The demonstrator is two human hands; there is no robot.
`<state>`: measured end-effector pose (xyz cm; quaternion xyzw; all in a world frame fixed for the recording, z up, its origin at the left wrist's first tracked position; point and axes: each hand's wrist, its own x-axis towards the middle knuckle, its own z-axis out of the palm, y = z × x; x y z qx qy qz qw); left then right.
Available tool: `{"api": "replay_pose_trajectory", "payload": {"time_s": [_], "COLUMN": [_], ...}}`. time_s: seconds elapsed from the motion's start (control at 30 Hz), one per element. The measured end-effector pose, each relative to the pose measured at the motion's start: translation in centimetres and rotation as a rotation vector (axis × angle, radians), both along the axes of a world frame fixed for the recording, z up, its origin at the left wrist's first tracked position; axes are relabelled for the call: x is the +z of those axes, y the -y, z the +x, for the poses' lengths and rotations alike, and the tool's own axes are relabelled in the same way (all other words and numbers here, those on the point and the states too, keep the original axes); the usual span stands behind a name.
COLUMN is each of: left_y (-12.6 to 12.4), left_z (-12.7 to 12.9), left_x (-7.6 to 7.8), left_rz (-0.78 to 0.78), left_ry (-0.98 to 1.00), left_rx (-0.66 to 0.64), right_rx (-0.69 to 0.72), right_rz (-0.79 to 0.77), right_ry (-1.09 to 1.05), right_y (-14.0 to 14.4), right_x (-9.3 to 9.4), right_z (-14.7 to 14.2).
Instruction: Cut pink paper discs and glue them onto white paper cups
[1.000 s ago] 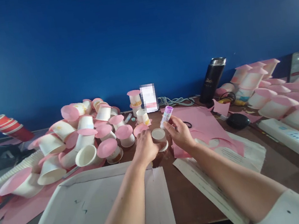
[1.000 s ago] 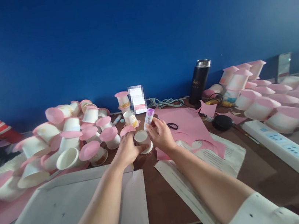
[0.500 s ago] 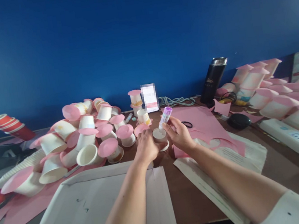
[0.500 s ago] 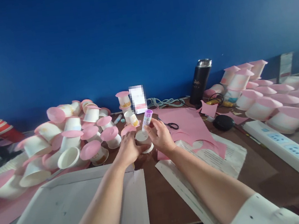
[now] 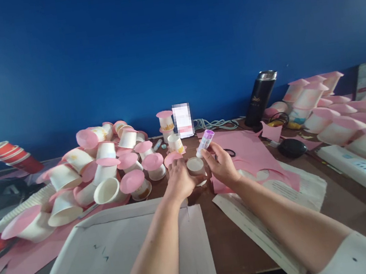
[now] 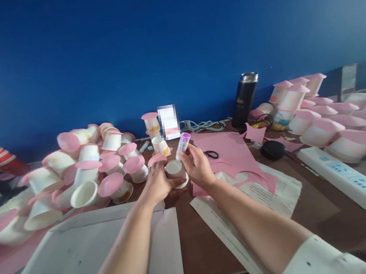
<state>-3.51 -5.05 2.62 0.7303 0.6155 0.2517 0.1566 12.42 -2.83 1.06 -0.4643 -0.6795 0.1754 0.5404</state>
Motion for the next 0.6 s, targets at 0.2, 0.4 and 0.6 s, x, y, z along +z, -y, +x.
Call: {"api": "replay_pose_trajectory", "payload": {"time_s": [0.2,0.4,0.6], "left_y": [0.03,0.05,0.04], "left_z": [0.03,0.0,-0.08], "left_x": [0.39,0.58,0.5], "left_rz": [-0.024,-0.029,-0.032], "left_ry": [-0.032,-0.038,-0.012], "left_rx": [-0.006,-0.015,-0.055], "right_rx": [-0.049,-0.075,-0.021], "right_rz": [0.044,-0.006,0.051], "right_ry": [0.1,0.078,0.062], "right_y": [-0.17,-0.27,-0.1], "right_x": [-0.26,-0.11,-0.19], "right_z": [-0.04,0.17,0.01]}}
